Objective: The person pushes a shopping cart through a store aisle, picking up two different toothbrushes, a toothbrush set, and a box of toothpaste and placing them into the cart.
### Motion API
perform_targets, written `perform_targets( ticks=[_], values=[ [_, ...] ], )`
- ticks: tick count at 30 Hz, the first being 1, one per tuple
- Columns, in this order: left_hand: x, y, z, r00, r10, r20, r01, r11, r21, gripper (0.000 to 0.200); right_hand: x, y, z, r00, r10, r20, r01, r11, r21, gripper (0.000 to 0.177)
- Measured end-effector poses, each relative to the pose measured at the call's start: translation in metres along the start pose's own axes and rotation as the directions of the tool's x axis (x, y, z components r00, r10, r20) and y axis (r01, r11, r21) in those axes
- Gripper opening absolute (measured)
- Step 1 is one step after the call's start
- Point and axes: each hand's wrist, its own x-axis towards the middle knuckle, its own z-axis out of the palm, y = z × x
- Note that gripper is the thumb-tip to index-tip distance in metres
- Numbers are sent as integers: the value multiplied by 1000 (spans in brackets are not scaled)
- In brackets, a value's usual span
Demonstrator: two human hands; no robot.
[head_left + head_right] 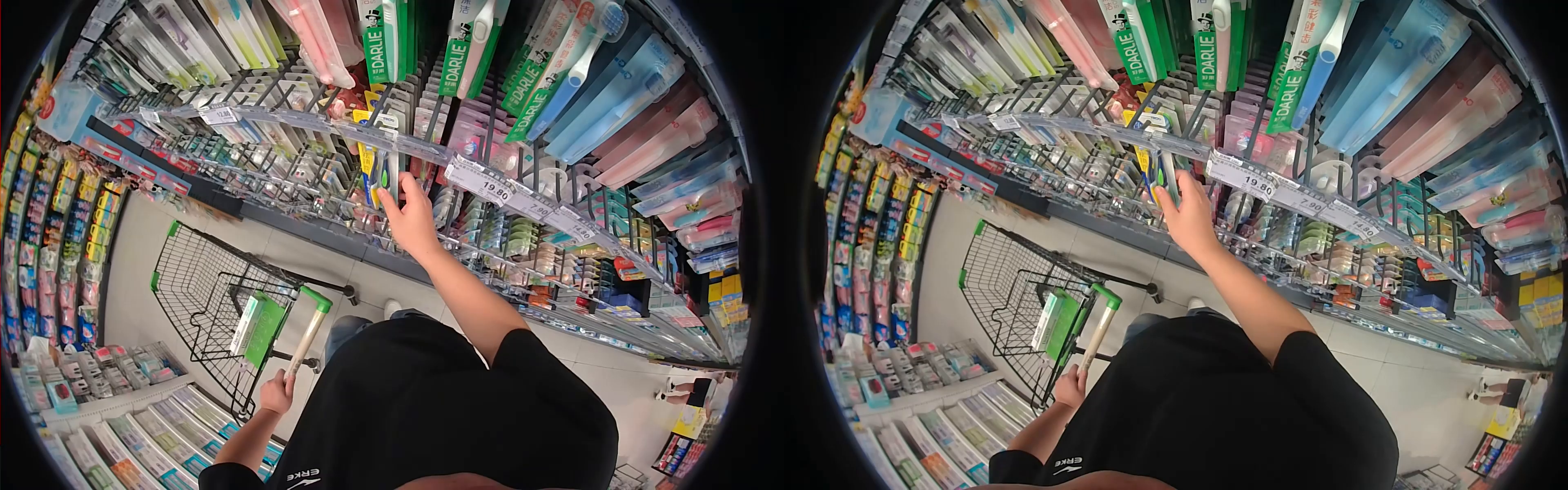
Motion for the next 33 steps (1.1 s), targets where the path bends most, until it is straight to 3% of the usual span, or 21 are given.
perform_targets(
  ticks=[7, 9, 11, 12, 17, 20, 26, 33],
  values=[
    [-1, -5, 1, 1000, -5, 15, 4, 1000, 23, 34, 4, -2, 3, 999, 2, -53, -2, 1000, 3, 31],
    [1, -5, -1, 1000, -31, -3, 31, 999, 43, 33, 0, -4, 0, 998, -33, -61, 27, 995, -96, 33],
    [-1, -13, 9, 999, -32, 6, 32, 999, 31, 32, -4, 3, -6, 974, -195, -115, 181, 976, -122, 34],
    [-2, -14, 10, 1000, -24, 5, 24, 999, 23, 32, -9, -1, -15, 981, -172, -87, 160, 979, -128, 34],
    [-2, -14, 11, 998, -70, 1, 70, 997, 11, 33, -41, 7, -65, 968, -241, -65, 226, 956, -188, 21],
    [-1, -3, 5, 997, -74, -26, 74, 997, 27, 36, -67, 14, -108, 941, -318, -117, 252, 887, -386, 8],
    [-2, -21, 16, 994, -110, 13, 110, 994, 29, 37, -112, 21, -199, 894, -301, -331, 49, 801, -597, 8],
    [13, -53, 33, 989, -118, 90, 114, 992, 53, 46, -176, 16, -264, 871, -230, -434, -111, 767, -631, 9]
  ],
)
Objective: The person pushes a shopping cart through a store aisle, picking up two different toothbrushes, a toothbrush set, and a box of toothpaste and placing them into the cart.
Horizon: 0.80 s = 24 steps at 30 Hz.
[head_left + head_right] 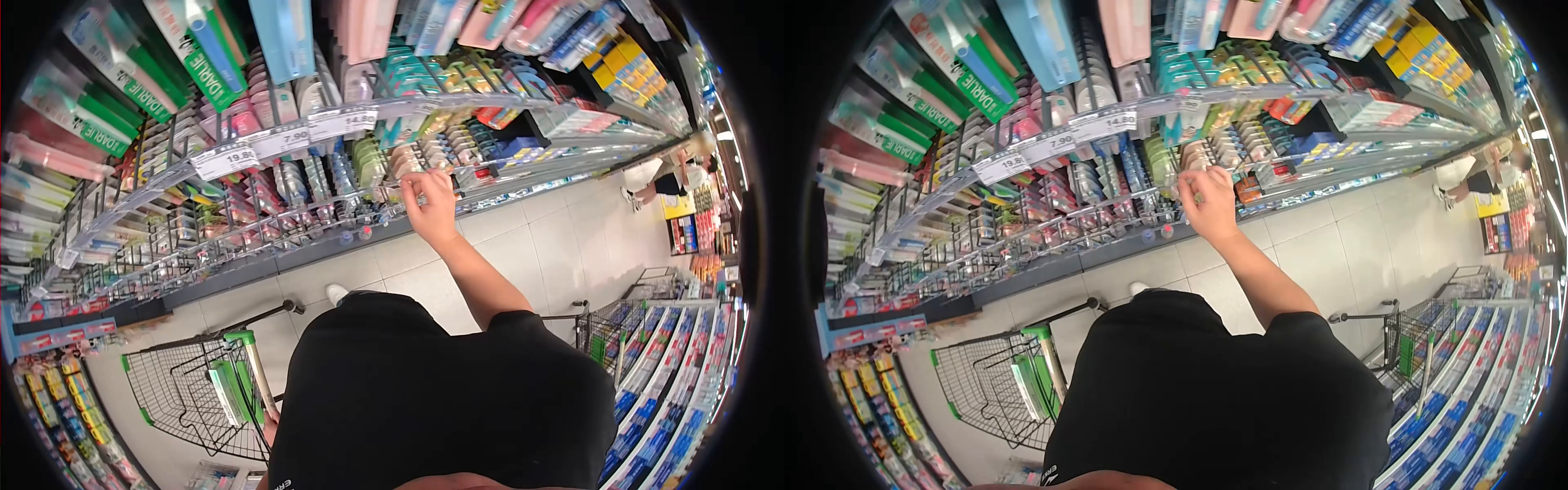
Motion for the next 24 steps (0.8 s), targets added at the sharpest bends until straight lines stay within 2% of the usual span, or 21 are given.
perform_targets(
  ticks=[2, 4, 6, 8, 9, 12, 13, 14, 16, 19, 24],
  values=[
    [8, 1, -2, 999, 32, -22, -32, 999, -14, 46, -11, 1, -18, 1000, -8, -2, 8, 999, -39, 10],
    [13, 8, -6, 997, 67, -42, -68, 997, -31, 46, -22, -1, -35, 993, -116, 16, 116, 993, -21, 12],
    [16, 21, -9, 993, 96, -66, -100, 993, -56, 47, -37, -4, -55, 989, -138, 46, 140, 989, -48, 15],
    [11, 31, -14, 990, 110, -90, -117, 990, -78, 47, -55, 1, -68, 967, -198, 161, 211, 975, -63, 15],
    [6, 36, -18, 989, 113, -100, -122, 989, -88, 48, -59, 0, -77, 961, -223, 161, 239, 968, -83, 15],
    [-15, 49, -23, 987, 102, -128, -119, 984, -131, 48, -75, 2, -98, 963, -232, 139, 246, 965, -90, 15],
    [-19, 55, -26, 975, 152, -161, -174, 975, -137, 51, -82, 3, -106, 960, -237, 147, 251, 964, -85, 15],
    [-20, 60, -31, 987, 124, -98, -136, 982, -130, 54, -88, 5, -115, 954, -236, 184, 255, 963, -91, 15],
    [-20, 64, -23, 952, 218, -216, -260, 947, -189, 54, -95, 10, -132, 939, -253, 234, 280, 956, -88, 15],
    [-29, 86, -32, 988, 97, -120, -118, 976, -183, 54, -110, 9, -157, 917, -275, 288, 311, 946, -88, 14],
    [-33, 106, -20, 977, 76, -198, -103, 986, -129, 57, -116, 3, -195, 889, -293, 351, 344, 935, -90, 12]
  ],
)
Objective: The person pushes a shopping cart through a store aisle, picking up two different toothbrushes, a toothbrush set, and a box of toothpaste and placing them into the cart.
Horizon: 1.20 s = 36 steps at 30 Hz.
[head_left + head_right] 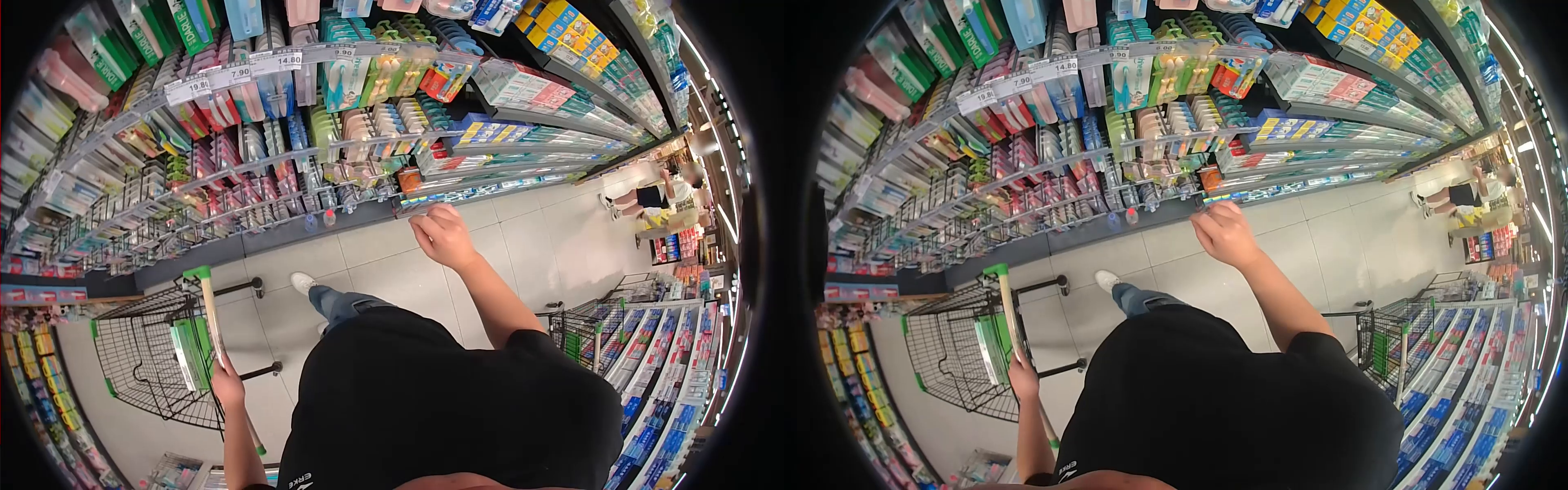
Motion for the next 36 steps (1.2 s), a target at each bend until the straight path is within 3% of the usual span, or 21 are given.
perform_targets(
  ticks=[4, 7, 8, 10, 12, 14, 15, 18, 24, 29, 32, 36],
  values=[
    [-5, 31, -1, 999, -29, -26, 30, 999, 27, 60, -5, 7, -10, 999, 26, -36, -24, 998, 53, 12],
    [-7, 50, 1, 999, -52, -8, 52, 999, 7, 62, 1, 21, -5, 969, 216, -116, -208, 975, 79, 10],
    [-10, 56, 0, 999, -55, -1, 55, 998, 15, 63, 3, 27, -3, 971, 206, -117, -197, 976, 88, 10],
    [-9, 60, 9, 999, -41, -34, 41, 999, -4, 62, 16, 38, 0, 902, 391, -182, -355, 913, 200, 14],
    [-9, 69, 15, 999, -19, -33, 17, 999, -49, 61, 21, 63, 8, 891, 425, -163, -390, 897, 210, 21],
    [-10, 73, 25, 999, -12, -43, 10, 999, -52, 61, 30, 89, 15, 727, 678, -113, -547, 670, 502, 24],
    [-9, 76, 31, 999, -4, -53, 2, 999, -41, 57, 26, 119, 27, 703, 708, -63, -559, 606, 566, 31],
    [-14, 89, 40, 997, 12, -70, -14, 999, -36, 54, 39, 163, 36, 640, 756, -137, -529, 563, 635, 36],
    [-30, 130, 55, 996, -1, -91, 0, 1000, -11, 56, 77, 219, 25, 587, 810, 2, -630, 454, 630, 57],
    [-45, 172, 59, 998, -53, -45, 55, 998, 39, 56, 100, 266, 41, 661, 740, -121, -509, 562, 652, 59],
    [-48, 175, 80, 992, -5, -124, 10, 999, 45, 56, 111, 287, 49, 679, 713, -175, -473, 606, 640, 57],
    [-57, 187, 95, 992, -12, -123, 22, 997, 79, 54, 121, 302, 53, 702, 667, -249, -378, 645, 664, 49]
  ],
)
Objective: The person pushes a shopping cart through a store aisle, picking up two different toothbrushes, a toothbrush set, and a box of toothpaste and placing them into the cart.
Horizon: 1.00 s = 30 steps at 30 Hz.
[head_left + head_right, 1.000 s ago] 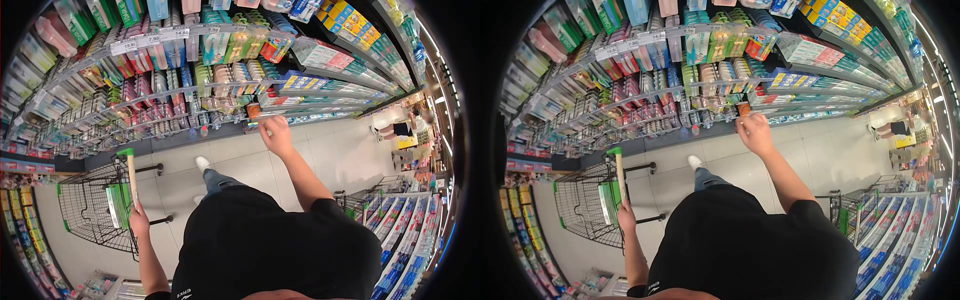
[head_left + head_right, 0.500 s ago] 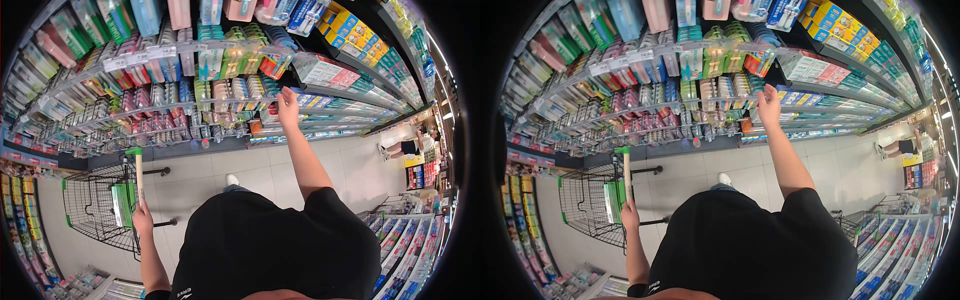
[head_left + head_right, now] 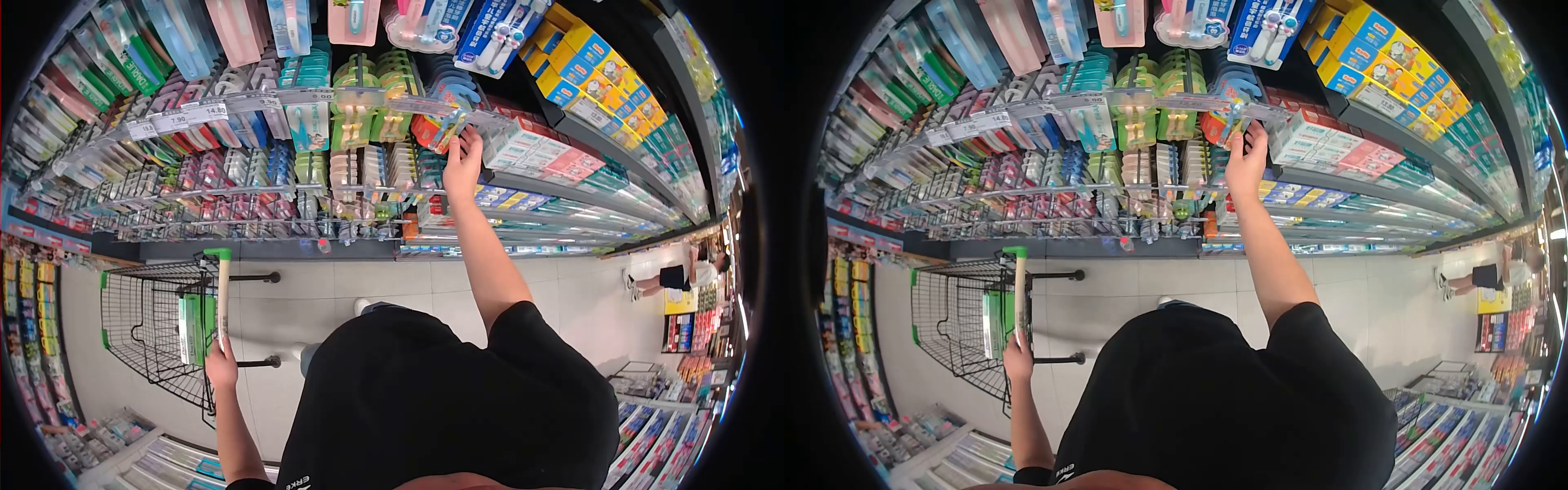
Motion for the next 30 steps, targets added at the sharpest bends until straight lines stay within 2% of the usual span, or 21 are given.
perform_targets(
  ticks=[2, 4, 7, 9, 14, 16, 17, 22, 28, 30],
  values=[
    [-9, 14, 1, 1000, -14, -5, 14, 1000, -2, 54, 6, 1, -1, 999, 50, -21, -49, 998, 32, 46],
    [-16, 25, 3, 999, -31, 12, 30, 999, 25, 54, 14, 12, 1, 999, 25, -33, -22, 998, 66, 42],
    [-25, 32, 10, 999, -32, 37, 31, 999, 25, 53, 24, 24, 3, 999, 41, 23, -44, 988, 149, 34],
    [-33, 36, 15, 999, -36, 38, 34, 997, 65, 52, 27, 30, 2, 990, 102, 92, -119, 972, 204, 30],
    [-47, 45, 20, 997, -25, 69, 16, 991, 130, 50, 27, 38, 3, 986, 59, 157, -108, 940, 324, 21],
    [-51, 47, 22, 998, -3, 58, -3, 995, 95, 49, 22, 24, 3, 993, 74, 87, -105, 890, 444, 18],
    [-52, 47, 24, 998, -6, 69, 1, 997, 75, 49, 21, 23, 0, 996, 30, 89, -66, 900, 432, 18],
    [-61, 58, 24, 998, -5, 66, 0, 997, 78, 46, 2, 2, -10, 985, 75, 154, -134, 895, 426, 14],
    [-73, 81, 23, 994, -47, 96, 55, 995, -82, 49, -24, -7, -18, 972, 147, 181, -219, 839, 498, 12],
    [-74, 82, 34, 989, -54, 138, 67, 993, -93, 50, -40, -5, -21, 957, 250, 145, -289, 846, 448, 13]
  ],
)
